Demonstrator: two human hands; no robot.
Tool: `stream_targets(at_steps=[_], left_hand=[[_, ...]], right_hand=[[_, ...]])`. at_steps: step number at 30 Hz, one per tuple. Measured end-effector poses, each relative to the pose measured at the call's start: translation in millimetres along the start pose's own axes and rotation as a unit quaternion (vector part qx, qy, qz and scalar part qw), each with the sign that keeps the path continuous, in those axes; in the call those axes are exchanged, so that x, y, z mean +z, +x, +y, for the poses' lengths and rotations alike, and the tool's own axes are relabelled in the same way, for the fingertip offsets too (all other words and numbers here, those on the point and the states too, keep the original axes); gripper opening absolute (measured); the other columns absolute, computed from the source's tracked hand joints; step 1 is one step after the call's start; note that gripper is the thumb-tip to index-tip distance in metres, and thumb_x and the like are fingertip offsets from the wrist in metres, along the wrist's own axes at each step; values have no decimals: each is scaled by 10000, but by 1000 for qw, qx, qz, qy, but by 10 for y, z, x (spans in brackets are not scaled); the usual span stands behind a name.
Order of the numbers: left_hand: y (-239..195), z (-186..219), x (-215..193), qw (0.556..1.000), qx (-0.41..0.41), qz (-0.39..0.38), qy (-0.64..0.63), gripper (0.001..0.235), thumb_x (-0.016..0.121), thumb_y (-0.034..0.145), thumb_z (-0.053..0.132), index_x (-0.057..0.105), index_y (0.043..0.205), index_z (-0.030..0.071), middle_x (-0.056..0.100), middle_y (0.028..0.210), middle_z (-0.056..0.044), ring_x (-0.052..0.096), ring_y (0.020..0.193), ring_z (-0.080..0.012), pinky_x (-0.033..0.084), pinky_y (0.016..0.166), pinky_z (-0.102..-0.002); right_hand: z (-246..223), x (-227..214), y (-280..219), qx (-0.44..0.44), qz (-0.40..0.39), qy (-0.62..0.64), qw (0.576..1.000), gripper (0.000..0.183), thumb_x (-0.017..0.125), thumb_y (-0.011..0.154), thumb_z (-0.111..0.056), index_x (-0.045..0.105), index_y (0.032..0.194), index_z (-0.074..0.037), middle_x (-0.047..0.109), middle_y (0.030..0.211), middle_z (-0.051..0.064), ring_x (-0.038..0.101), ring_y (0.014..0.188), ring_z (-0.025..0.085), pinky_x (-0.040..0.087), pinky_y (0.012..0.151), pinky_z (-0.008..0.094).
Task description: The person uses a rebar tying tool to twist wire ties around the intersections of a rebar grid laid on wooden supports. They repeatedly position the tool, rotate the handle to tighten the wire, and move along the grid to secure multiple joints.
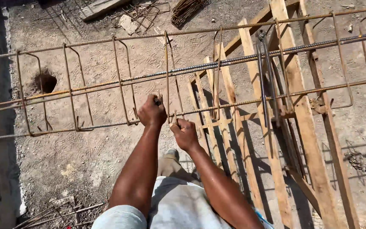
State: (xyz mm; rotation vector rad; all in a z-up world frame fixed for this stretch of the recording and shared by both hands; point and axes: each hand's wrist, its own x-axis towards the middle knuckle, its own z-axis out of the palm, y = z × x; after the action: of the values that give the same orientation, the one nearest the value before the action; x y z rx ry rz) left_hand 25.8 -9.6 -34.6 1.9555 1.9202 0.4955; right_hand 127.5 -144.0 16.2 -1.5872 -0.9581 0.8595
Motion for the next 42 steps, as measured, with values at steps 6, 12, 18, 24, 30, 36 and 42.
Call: stream_targets(at_steps=[6,12,18,24,30,36,42], left_hand=[[-77,-116,157,998,-19,-63,5,216,669,866,259,575,1061,261,749,836,-136,746,908,-426,552,848,-539],[-37,136,-249,992,-13,-126,22,196,588,963,414,623,1046,241,761,848,-143,752,924,-399,557,873,-499],[217,657,-738,958,27,-272,-85,276,696,892,437,697,1116,275,795,968,-71,735,1039,-366,557,904,-506],[333,882,-722,923,123,-350,-104,342,741,887,276,702,1186,116,771,1112,-199,682,1139,-460,518,1000,-569],[249,585,-344,924,96,-340,-149,354,725,868,197,660,1183,49,762,1065,-233,697,1101,-456,539,960,-572],[223,686,-608,913,122,-379,-93,352,666,866,225,666,1196,103,764,1081,-193,716,1094,-418,567,946,-534],[309,728,-670,910,131,-376,-117,366,678,854,241,668,1159,39,747,1110,-258,691,1108,-472,546,957,-582]], right_hand=[[367,-26,-121,-68,-30,-61,995,95,674,792,-92,600,742,-63,573,657,154,655,724,368,522,693,446],[30,-257,-427,243,-36,29,969,652,575,869,-82,514,1517,-38,457,1558,298,321,1505,428,278,1255,523],[510,-588,-205,209,88,82,971,459,599,892,-29,634,1341,57,711,1253,280,593,1310,387,439,1129,470],[17,-744,70,59,84,-166,981,318,584,933,-8,706,1223,-59,758,1052,173,728,1066,334,601,887,393],[-271,-637,419,-112,-53,-445,887,468,788,892,-342,664,1292,-134,604,1264,60,519,1326,295,368,1127,558],[38,-586,568,-214,-70,-383,896,307,811,788,-228,745,1056,-93,699,1043,67,684,1042,265,461,993,455],[108,-659,712,-231,-103,-349,903,410,851,790,-384,733,1083,-122,700,1031,51,680,1012,267,456,952,453]])
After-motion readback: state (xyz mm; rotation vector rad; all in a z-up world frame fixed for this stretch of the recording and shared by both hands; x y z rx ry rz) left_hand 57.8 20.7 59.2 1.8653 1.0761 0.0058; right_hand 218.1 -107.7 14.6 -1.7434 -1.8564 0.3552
